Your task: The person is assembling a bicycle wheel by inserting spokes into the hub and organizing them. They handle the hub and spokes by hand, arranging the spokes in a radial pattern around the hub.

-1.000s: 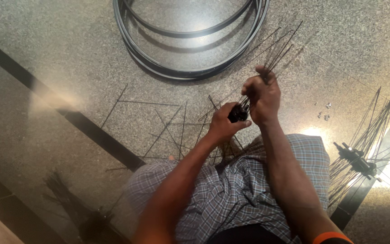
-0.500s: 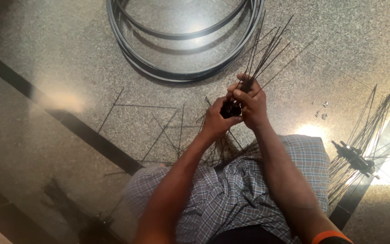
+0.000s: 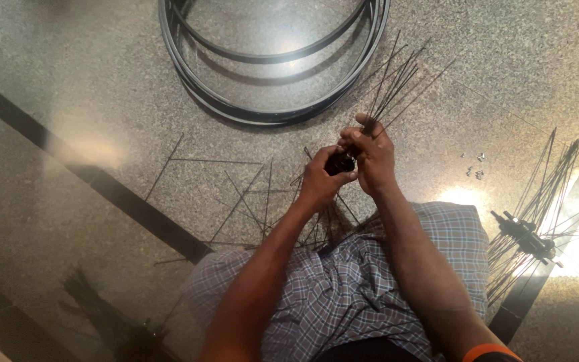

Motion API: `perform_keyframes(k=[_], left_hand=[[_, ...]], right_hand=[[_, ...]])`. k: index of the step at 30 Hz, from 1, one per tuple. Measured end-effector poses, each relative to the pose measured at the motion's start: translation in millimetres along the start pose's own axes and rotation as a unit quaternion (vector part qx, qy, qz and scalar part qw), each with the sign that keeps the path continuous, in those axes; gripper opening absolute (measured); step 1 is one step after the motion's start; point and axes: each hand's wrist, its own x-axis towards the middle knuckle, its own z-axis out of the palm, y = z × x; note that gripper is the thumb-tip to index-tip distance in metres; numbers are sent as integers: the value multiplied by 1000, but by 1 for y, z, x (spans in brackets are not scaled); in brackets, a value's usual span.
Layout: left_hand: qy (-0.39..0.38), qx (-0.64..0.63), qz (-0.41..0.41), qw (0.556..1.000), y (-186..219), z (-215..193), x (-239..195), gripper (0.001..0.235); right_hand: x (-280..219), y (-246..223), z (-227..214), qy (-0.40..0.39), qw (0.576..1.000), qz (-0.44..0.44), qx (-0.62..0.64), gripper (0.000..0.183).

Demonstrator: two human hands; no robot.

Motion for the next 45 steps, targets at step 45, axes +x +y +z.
perform_keyframes(k=[45], left_hand=[[201,-95,138,965,36,-62,20,62]], right_hand=[[-16,26,17,-177,937,73,-293,56]])
